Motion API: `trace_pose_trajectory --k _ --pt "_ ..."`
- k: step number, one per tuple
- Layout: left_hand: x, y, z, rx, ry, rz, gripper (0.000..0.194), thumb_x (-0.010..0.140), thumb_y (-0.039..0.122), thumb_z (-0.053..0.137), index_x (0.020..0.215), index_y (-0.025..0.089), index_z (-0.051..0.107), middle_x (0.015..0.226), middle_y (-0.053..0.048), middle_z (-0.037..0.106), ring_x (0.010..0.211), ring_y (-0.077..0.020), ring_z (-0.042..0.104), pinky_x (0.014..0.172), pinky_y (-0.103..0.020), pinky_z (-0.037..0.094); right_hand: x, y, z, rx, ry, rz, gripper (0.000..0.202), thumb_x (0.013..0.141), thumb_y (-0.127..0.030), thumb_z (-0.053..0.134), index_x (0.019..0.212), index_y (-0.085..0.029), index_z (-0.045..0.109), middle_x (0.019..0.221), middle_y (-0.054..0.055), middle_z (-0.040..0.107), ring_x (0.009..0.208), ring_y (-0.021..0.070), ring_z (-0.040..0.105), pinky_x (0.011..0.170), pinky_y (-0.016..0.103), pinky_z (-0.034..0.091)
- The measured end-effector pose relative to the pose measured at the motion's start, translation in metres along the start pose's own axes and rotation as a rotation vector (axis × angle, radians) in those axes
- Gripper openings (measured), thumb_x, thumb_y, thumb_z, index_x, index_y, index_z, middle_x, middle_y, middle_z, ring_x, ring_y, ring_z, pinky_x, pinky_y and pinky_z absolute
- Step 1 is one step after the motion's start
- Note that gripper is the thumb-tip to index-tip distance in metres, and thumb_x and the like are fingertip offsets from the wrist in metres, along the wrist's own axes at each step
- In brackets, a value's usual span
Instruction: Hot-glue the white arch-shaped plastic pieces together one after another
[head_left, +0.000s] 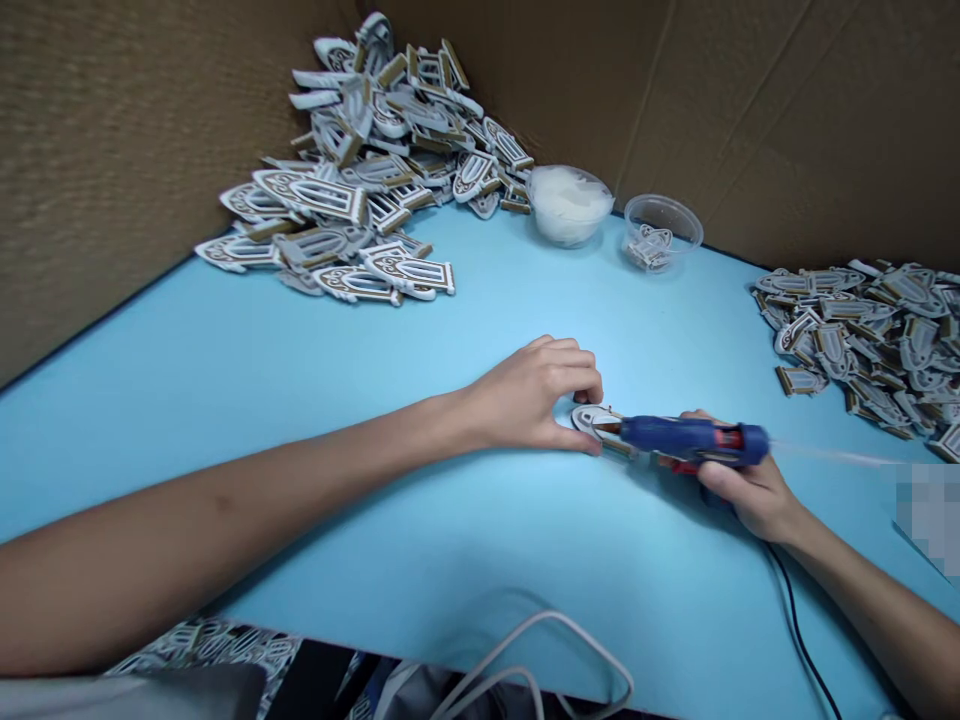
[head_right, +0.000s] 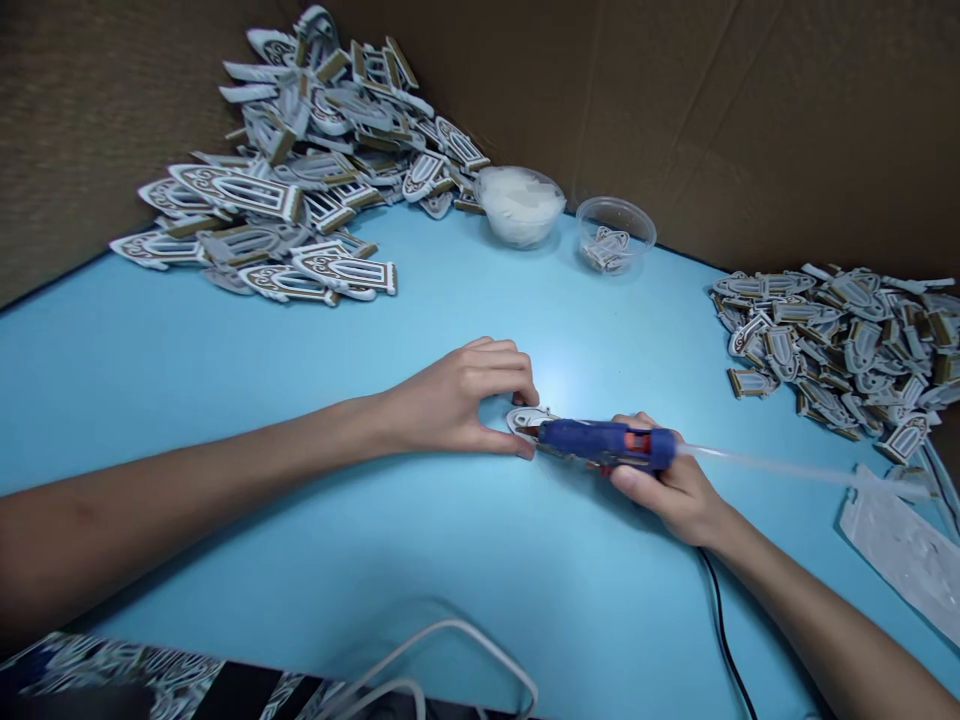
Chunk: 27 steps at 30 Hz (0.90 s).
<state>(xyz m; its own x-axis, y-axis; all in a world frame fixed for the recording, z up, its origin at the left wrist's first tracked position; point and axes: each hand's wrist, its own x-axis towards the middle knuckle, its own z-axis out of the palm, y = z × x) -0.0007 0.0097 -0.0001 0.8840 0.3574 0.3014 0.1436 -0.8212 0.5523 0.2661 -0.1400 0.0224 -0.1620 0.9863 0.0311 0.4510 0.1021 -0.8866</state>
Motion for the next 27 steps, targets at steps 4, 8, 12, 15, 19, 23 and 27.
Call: trace_pose_trajectory --k 4,8,12,15,19,23,27 --pt "-0.001 0.008 -0.004 -0.052 0.027 0.032 0.035 0.094 0.049 0.073 0.112 0.019 0.068 0.118 -0.011 0.071 0.106 -0.0266 0.066 0.094 -0.037 0.048 0.000 0.004 0.003 0.232 0.278 0.018 0.059 0.088 -0.080 0.064 0.078 -0.023 0.068 0.072 0.009 0.072 0.064 0.0257 0.067 0.057 0.039 0.055" --pt "-0.002 0.012 -0.008 -0.029 -0.077 0.167 0.037 0.088 0.016 0.060 0.123 0.024 0.069 0.133 -0.012 0.067 0.111 -0.0276 0.065 0.099 -0.042 0.049 0.004 0.005 0.005 0.267 0.488 0.012 0.052 0.086 -0.073 0.069 0.080 -0.021 0.069 0.073 0.009 0.071 0.058 0.0214 0.061 0.051 0.035 0.051" --pt "-0.003 0.011 -0.009 0.014 -0.104 0.223 0.033 0.092 0.032 0.064 0.123 0.021 0.071 0.102 -0.010 0.069 0.090 -0.0252 0.063 0.086 -0.040 0.050 0.007 0.004 0.005 0.301 0.499 0.034 0.047 0.087 -0.068 0.073 0.082 -0.021 0.071 0.072 0.007 0.071 0.059 0.0202 0.061 0.051 0.033 0.051" --pt "-0.002 0.009 -0.009 -0.033 -0.042 0.213 0.041 0.091 0.025 0.058 0.130 0.023 0.070 0.098 -0.008 0.066 0.089 -0.0243 0.062 0.083 -0.039 0.050 0.006 0.005 0.003 0.255 0.403 0.063 0.053 0.087 -0.072 0.070 0.078 -0.020 0.072 0.072 0.009 0.073 0.060 0.0214 0.062 0.052 0.034 0.053" --pt "-0.001 0.010 -0.011 0.077 -0.063 0.188 0.050 0.089 0.019 0.058 0.137 0.027 0.068 0.111 -0.011 0.063 0.098 -0.0265 0.061 0.087 -0.041 0.050 -0.001 0.009 -0.005 0.221 0.249 0.055 0.058 0.085 -0.078 0.070 0.079 -0.021 0.075 0.072 0.009 0.075 0.061 0.0235 0.066 0.056 0.036 0.056" --pt "-0.001 0.009 -0.010 0.104 -0.053 0.176 0.024 0.097 0.033 0.064 0.116 0.022 0.074 0.105 -0.010 0.065 0.093 -0.0245 0.062 0.085 -0.039 0.049 -0.004 0.012 -0.016 0.103 0.028 -0.012 0.054 0.089 -0.076 0.066 0.083 -0.024 0.078 0.076 0.009 0.075 0.068 0.0266 0.067 0.063 0.040 0.057" --pt "-0.002 0.007 -0.008 0.101 -0.042 0.145 0.029 0.099 0.044 0.065 0.113 0.019 0.073 0.104 -0.010 0.069 0.091 -0.0237 0.063 0.085 -0.037 0.048 0.001 0.010 -0.018 -0.056 -0.055 -0.159 0.044 0.099 -0.062 0.061 0.082 -0.024 0.075 0.074 0.007 0.071 0.068 0.0246 0.063 0.063 0.038 0.050"
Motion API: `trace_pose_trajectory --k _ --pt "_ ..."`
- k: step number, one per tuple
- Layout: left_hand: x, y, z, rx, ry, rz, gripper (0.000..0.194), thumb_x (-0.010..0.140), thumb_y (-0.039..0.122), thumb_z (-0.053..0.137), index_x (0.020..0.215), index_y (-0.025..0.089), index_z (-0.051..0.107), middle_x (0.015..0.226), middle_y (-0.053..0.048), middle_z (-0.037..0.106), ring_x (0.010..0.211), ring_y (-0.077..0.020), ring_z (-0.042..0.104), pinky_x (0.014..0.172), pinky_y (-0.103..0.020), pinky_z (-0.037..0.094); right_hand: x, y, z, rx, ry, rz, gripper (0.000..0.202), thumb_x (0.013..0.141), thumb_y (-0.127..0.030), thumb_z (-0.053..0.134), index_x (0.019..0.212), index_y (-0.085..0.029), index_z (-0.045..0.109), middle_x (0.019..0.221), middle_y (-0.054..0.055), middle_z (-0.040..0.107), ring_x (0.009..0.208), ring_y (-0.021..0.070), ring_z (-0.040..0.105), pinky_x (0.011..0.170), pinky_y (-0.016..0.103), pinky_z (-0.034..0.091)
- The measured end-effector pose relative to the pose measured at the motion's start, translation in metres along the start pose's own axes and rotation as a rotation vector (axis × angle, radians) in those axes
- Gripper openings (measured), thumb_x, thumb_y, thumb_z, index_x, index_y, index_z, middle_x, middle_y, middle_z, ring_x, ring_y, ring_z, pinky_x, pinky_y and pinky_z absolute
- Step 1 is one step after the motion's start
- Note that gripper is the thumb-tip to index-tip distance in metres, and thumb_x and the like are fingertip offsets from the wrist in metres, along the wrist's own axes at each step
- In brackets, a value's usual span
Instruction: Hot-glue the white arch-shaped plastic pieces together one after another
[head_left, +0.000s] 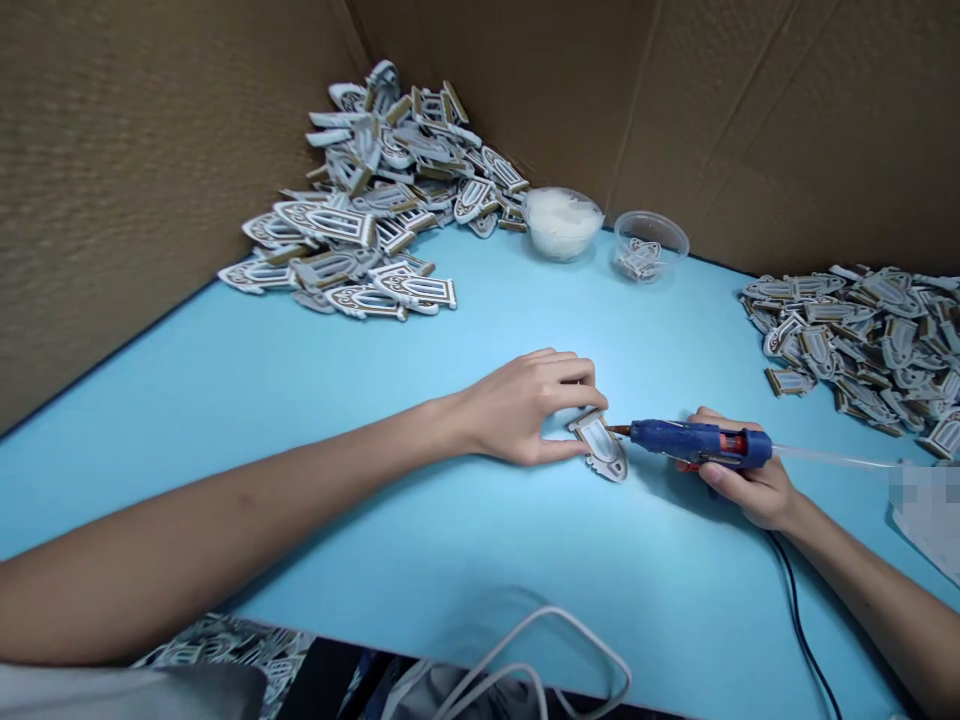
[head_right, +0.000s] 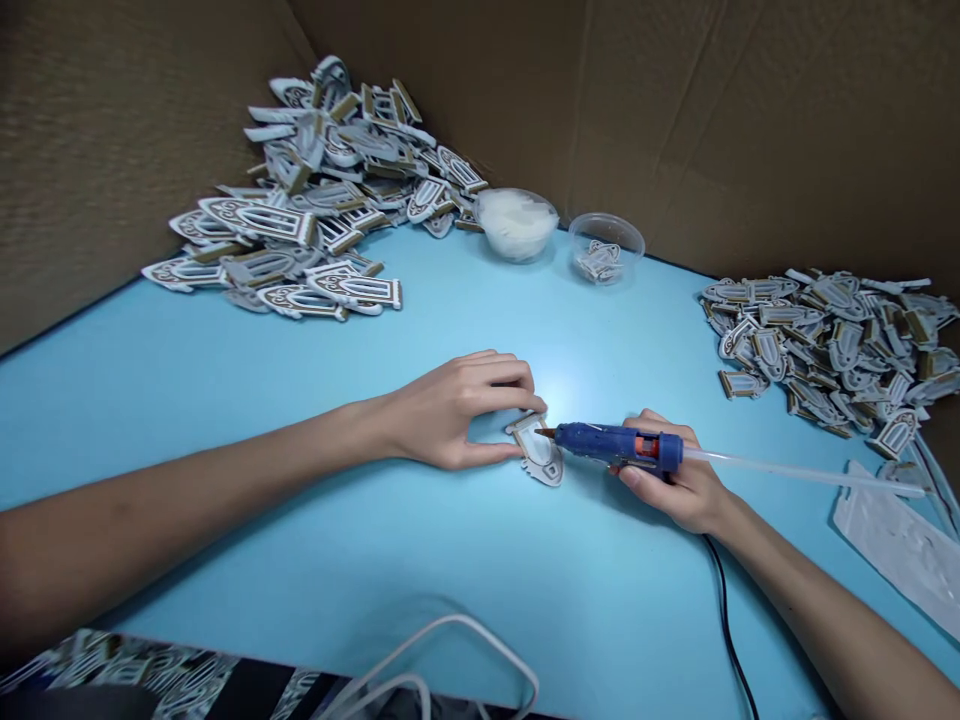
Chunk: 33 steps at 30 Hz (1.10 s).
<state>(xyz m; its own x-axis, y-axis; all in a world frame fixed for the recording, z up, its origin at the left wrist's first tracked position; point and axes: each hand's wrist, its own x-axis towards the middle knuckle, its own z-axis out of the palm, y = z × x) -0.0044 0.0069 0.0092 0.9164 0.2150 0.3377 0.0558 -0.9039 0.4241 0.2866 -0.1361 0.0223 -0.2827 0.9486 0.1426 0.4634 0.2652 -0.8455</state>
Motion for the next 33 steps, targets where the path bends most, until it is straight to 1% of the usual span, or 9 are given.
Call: trace_pose_trajectory --k 2,5,7,11,17,21,24,30,33 --pt "0.000 -0.001 0.002 0.008 -0.007 -0.020 0.031 0.100 0.044 0.063 0.116 0.019 0.072 0.106 -0.010 0.070 0.092 -0.0237 0.064 0.086 -0.037 0.048 0.003 -0.003 0.002 -0.089 -0.010 -0.004 0.040 0.102 -0.054 0.060 0.082 -0.023 0.073 0.075 0.007 0.071 0.068 0.0233 0.061 0.063 0.036 0.047" --pt "0.000 -0.001 0.004 -0.010 0.010 -0.046 0.030 0.101 0.045 0.063 0.110 0.018 0.072 0.104 -0.009 0.072 0.093 -0.0233 0.065 0.088 -0.036 0.048 0.004 -0.006 0.007 -0.194 -0.010 0.049 0.033 0.102 -0.046 0.060 0.082 -0.022 0.071 0.076 0.005 0.069 0.070 0.0225 0.059 0.063 0.036 0.045" --pt "0.000 -0.002 0.005 -0.021 0.023 -0.057 0.030 0.100 0.047 0.064 0.107 0.018 0.071 0.104 -0.009 0.072 0.094 -0.0235 0.065 0.089 -0.036 0.048 0.003 -0.006 0.009 -0.225 -0.014 0.056 0.031 0.102 -0.044 0.060 0.083 -0.022 0.071 0.077 0.005 0.069 0.071 0.0226 0.059 0.065 0.036 0.045" --pt "0.000 -0.003 0.007 -0.025 0.027 -0.053 0.030 0.100 0.048 0.065 0.106 0.018 0.071 0.103 -0.009 0.072 0.094 -0.0236 0.066 0.088 -0.036 0.048 0.001 -0.004 0.011 -0.236 -0.028 0.007 0.027 0.103 -0.040 0.060 0.085 -0.022 0.070 0.080 0.006 0.072 0.072 0.0224 0.060 0.068 0.037 0.046" --pt "0.000 -0.004 0.007 -0.039 0.032 -0.049 0.031 0.101 0.047 0.065 0.105 0.017 0.071 0.103 -0.009 0.072 0.093 -0.0230 0.065 0.089 -0.036 0.047 0.002 -0.004 0.011 -0.272 -0.046 -0.031 0.026 0.105 -0.037 0.057 0.086 -0.021 0.067 0.081 0.005 0.071 0.074 0.0221 0.060 0.069 0.037 0.046" --pt "0.000 -0.004 0.008 -0.065 0.019 -0.065 0.030 0.101 0.047 0.064 0.105 0.018 0.071 0.103 -0.008 0.072 0.094 -0.0224 0.066 0.090 -0.035 0.047 0.004 -0.006 0.012 -0.314 -0.044 -0.077 0.026 0.105 -0.034 0.056 0.083 -0.022 0.061 0.078 0.004 0.067 0.070 0.0206 0.058 0.067 0.036 0.045" --pt "0.000 -0.005 0.008 -0.079 0.031 -0.055 0.030 0.102 0.046 0.065 0.104 0.017 0.070 0.102 -0.008 0.072 0.093 -0.0220 0.066 0.089 -0.035 0.046 0.005 -0.007 0.013 -0.334 -0.041 -0.102 0.025 0.105 -0.033 0.054 0.083 -0.022 0.058 0.076 0.003 0.065 0.068 0.0200 0.057 0.066 0.036 0.044" --pt "0.001 -0.006 0.009 -0.083 0.039 -0.050 0.030 0.101 0.047 0.066 0.104 0.018 0.070 0.102 -0.008 0.072 0.093 -0.0217 0.067 0.089 -0.034 0.046 0.005 -0.008 0.014 -0.345 -0.026 -0.125 0.023 0.105 -0.031 0.053 0.085 -0.022 0.058 0.076 0.002 0.064 0.067 0.0191 0.057 0.064 0.035 0.043" --pt "0.001 -0.006 0.008 -0.085 0.036 -0.056 0.030 0.101 0.047 0.066 0.105 0.018 0.071 0.102 -0.008 0.073 0.094 -0.0217 0.067 0.089 -0.034 0.046 0.005 -0.008 0.013 -0.347 -0.028 -0.113 0.023 0.105 -0.032 0.053 0.086 -0.022 0.059 0.078 0.002 0.065 0.069 0.0196 0.058 0.065 0.035 0.044"
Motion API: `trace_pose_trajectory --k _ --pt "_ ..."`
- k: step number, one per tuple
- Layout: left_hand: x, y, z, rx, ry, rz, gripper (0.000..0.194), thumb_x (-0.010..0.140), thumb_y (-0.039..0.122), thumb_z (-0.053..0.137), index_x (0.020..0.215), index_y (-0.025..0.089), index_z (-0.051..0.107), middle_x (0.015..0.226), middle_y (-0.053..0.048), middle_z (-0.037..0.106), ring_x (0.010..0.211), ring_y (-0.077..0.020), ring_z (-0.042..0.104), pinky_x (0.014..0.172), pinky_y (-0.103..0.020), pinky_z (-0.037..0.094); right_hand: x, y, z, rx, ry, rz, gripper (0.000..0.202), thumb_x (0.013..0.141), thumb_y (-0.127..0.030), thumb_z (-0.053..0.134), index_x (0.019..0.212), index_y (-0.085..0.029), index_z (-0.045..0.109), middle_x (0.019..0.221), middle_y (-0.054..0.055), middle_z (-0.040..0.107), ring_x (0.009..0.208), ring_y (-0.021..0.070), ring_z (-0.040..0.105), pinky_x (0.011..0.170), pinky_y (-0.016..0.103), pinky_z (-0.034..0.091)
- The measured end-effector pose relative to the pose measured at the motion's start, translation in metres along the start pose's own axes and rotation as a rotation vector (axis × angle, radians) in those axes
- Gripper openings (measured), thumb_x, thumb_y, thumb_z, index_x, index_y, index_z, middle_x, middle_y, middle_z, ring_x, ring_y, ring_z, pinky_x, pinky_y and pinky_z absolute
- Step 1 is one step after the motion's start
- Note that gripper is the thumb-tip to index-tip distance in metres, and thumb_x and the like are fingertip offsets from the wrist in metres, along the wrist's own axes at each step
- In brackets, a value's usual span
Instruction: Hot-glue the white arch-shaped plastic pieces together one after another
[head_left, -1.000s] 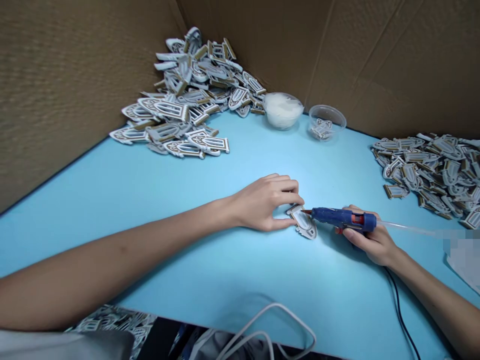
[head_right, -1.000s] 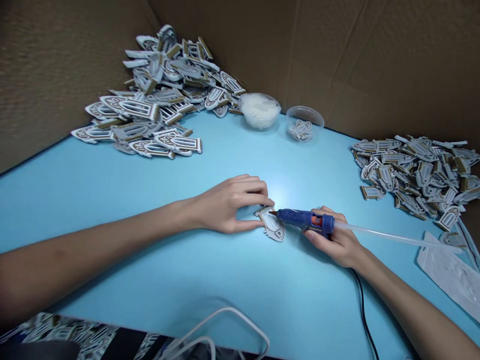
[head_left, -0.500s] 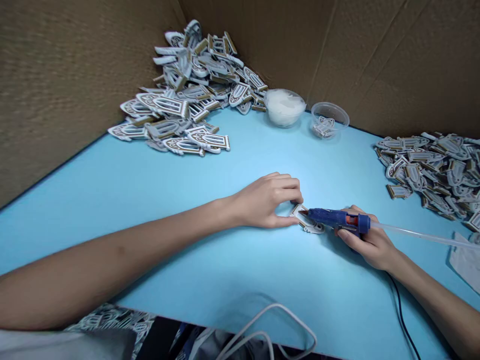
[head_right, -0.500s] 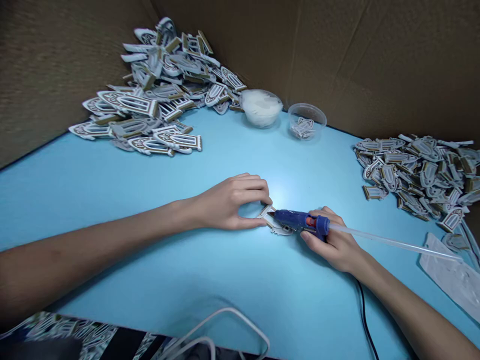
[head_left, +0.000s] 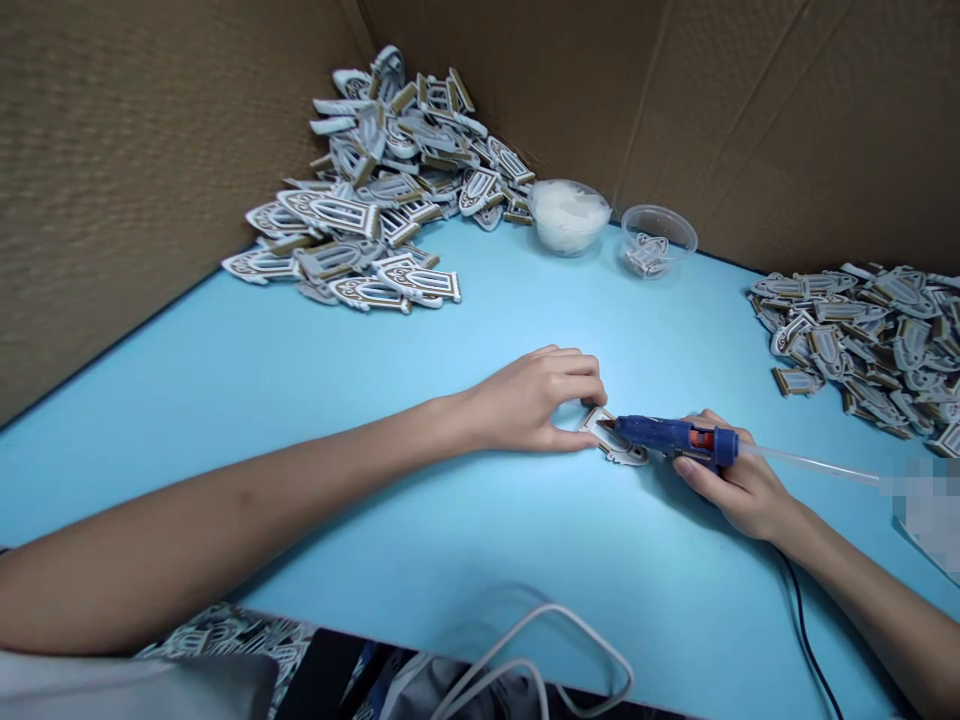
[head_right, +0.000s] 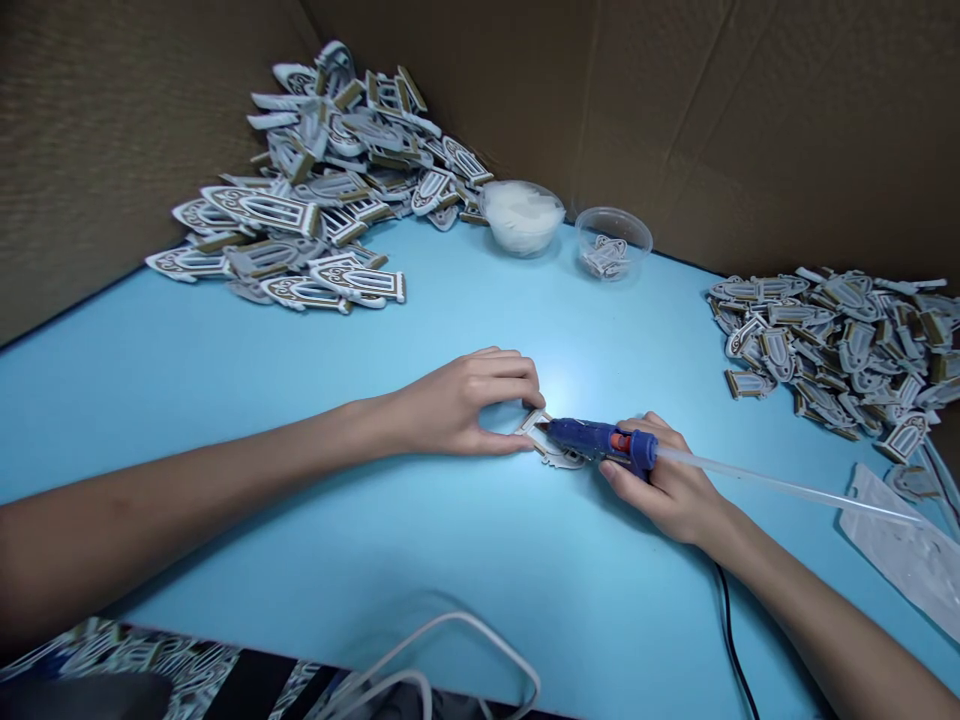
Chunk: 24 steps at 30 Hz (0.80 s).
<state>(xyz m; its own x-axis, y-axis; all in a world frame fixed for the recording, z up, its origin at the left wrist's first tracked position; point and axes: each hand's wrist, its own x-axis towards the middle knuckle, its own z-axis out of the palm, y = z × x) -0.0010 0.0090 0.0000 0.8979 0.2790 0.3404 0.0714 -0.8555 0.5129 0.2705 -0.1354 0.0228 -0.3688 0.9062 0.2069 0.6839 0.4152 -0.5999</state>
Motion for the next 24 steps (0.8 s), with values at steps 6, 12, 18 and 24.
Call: trace_pose_trajectory --k 6,12,18,24 --pt "0.001 0.000 0.000 -0.013 -0.006 -0.015 0.028 0.100 0.046 0.067 0.104 0.019 0.070 0.102 -0.007 0.073 0.094 -0.0216 0.067 0.090 -0.034 0.047 -0.004 0.001 0.002 0.082 0.011 0.069 0.026 0.105 -0.040 0.059 0.087 -0.022 0.064 0.080 0.004 0.067 0.072 0.0214 0.060 0.067 0.036 0.046" --pt "0.001 0.001 -0.002 -0.018 -0.003 -0.001 0.026 0.098 0.042 0.072 0.106 0.017 0.070 0.106 -0.008 0.072 0.098 -0.0226 0.068 0.092 -0.034 0.047 -0.009 0.003 0.006 0.264 0.195 0.044 0.020 0.106 -0.041 0.057 0.104 -0.024 0.067 0.092 0.006 0.070 0.073 0.0221 0.063 0.067 0.036 0.049" --pt "0.001 0.010 -0.011 0.131 -0.113 0.039 0.032 0.100 0.040 0.066 0.125 0.021 0.072 0.121 -0.012 0.067 0.106 -0.0263 0.068 0.096 -0.037 0.050 0.003 0.015 0.008 -0.262 0.256 0.259 0.026 0.085 -0.026 0.068 0.110 -0.022 0.066 0.101 0.007 0.066 0.083 0.0254 0.064 0.074 0.038 0.049" --pt "0.006 0.000 -0.040 -0.043 -0.113 -0.263 0.025 0.084 0.043 0.070 0.092 0.019 0.072 0.087 -0.004 0.071 0.078 -0.0184 0.064 0.075 -0.028 0.050 0.009 0.020 0.012 -0.133 0.273 0.354 0.055 0.080 -0.027 0.069 0.134 -0.021 0.059 0.125 0.011 0.062 0.110 0.0294 0.067 0.097 0.043 0.054"
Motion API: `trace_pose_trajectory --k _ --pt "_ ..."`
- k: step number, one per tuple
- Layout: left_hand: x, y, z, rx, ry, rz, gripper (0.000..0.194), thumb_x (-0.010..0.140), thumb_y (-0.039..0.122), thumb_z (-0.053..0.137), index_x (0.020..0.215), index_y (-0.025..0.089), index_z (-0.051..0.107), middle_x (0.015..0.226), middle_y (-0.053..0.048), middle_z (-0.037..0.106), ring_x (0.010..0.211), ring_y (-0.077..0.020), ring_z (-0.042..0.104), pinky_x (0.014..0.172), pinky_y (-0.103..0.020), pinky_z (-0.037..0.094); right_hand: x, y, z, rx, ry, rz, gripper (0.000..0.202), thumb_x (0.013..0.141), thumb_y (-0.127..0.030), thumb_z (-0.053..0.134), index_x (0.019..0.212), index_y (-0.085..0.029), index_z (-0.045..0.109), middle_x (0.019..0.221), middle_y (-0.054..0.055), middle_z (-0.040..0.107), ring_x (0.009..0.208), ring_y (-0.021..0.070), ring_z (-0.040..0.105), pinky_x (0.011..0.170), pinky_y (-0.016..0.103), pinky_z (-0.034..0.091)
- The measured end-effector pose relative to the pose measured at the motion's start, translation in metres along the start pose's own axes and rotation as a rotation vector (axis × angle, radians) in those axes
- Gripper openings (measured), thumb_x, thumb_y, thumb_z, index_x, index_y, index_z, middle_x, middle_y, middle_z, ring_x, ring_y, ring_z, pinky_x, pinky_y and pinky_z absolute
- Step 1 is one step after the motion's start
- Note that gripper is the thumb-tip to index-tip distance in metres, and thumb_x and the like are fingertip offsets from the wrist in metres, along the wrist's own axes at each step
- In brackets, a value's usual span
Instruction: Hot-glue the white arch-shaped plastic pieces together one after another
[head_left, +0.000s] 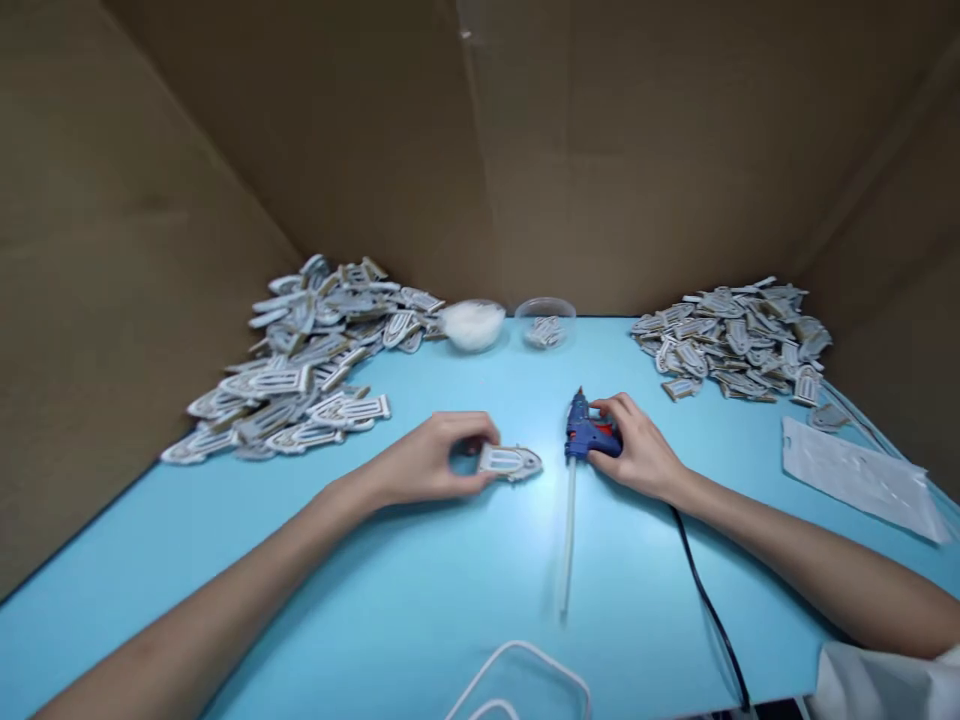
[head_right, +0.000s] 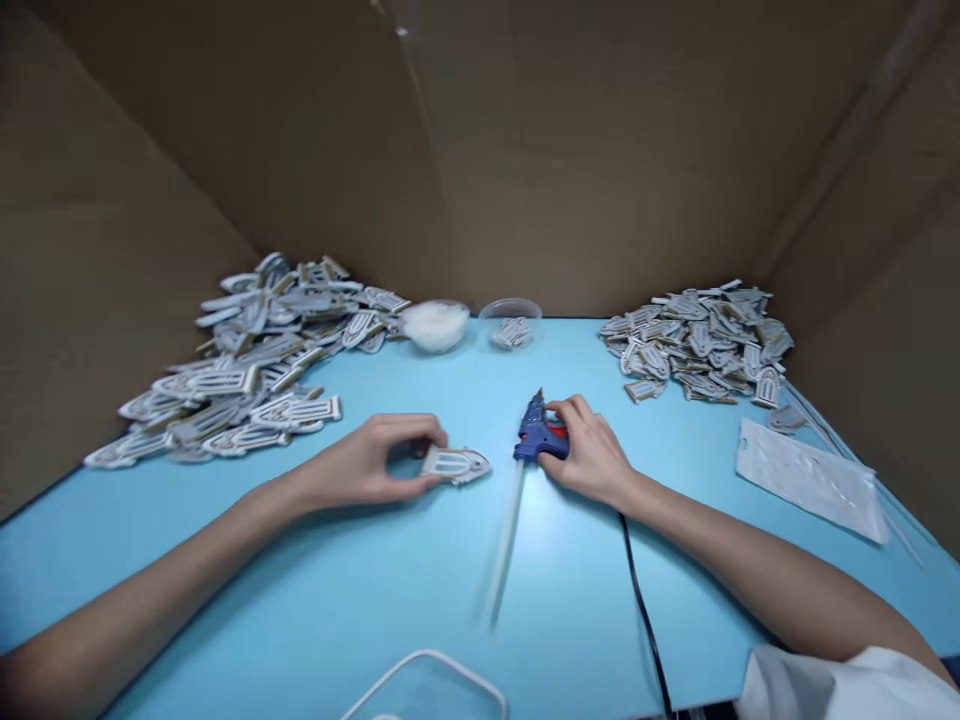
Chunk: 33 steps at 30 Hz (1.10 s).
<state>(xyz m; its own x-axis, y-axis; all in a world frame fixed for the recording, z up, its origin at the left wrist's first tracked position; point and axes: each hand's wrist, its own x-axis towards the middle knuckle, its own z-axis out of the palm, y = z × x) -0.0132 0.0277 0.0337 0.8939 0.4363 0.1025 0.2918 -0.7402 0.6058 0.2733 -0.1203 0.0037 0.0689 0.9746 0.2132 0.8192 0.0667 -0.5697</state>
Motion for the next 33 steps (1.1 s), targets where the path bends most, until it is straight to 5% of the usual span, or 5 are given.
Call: trace_pose_trajectory --k 6,11,14,24,33 --pt "0.100 0.015 -0.021 -0.500 0.000 -0.466 0.053 0.059 0.065 0.083 0.075 0.016 0.070 0.074 -0.008 0.073 0.062 -0.0157 0.056 0.056 -0.026 0.038 0.002 0.005 0.002 0.086 0.064 -0.038 0.073 0.078 -0.022 0.072 0.148 -0.018 0.050 0.143 0.017 0.057 0.130 0.0333 0.060 0.113 0.048 0.049" --pt "0.214 0.077 -0.027 -0.599 0.108 -0.371 0.064 0.077 0.078 0.073 0.097 0.018 0.069 0.102 -0.013 0.078 0.077 -0.0184 0.067 0.064 -0.027 0.048 0.001 0.011 0.002 0.174 0.055 -0.031 0.071 0.081 -0.025 0.072 0.148 -0.017 0.049 0.143 0.018 0.057 0.118 0.0313 0.066 0.110 0.051 0.052" --pt "0.235 0.085 -0.044 -0.567 0.229 -0.130 0.060 0.092 0.074 0.060 0.120 0.020 0.068 0.125 -0.015 0.075 0.093 -0.0222 0.072 0.075 -0.032 0.054 0.002 0.015 0.003 0.207 0.082 -0.032 0.064 0.086 -0.030 0.070 0.146 -0.019 0.051 0.142 0.016 0.058 0.114 0.0295 0.067 0.108 0.049 0.053" --pt "0.066 -0.024 -0.080 0.326 0.482 -0.280 0.025 0.084 0.034 0.060 0.089 0.016 0.076 0.100 -0.011 0.078 0.094 -0.0267 0.070 0.093 -0.036 0.052 0.016 0.013 -0.006 0.019 0.175 -0.234 0.031 0.103 -0.034 0.056 0.130 -0.020 0.063 0.136 0.016 0.064 0.127 0.0324 0.061 0.108 0.050 0.050" --pt "-0.043 -0.060 -0.078 0.469 0.333 -0.352 0.023 0.082 0.029 0.062 0.094 0.019 0.079 0.108 -0.013 0.079 0.106 -0.0319 0.069 0.102 -0.044 0.052 0.138 -0.059 0.002 -0.599 -0.285 -0.393 0.043 0.099 -0.006 0.047 0.133 -0.015 0.072 0.133 0.018 0.072 0.120 0.0299 0.069 0.099 0.037 0.051"
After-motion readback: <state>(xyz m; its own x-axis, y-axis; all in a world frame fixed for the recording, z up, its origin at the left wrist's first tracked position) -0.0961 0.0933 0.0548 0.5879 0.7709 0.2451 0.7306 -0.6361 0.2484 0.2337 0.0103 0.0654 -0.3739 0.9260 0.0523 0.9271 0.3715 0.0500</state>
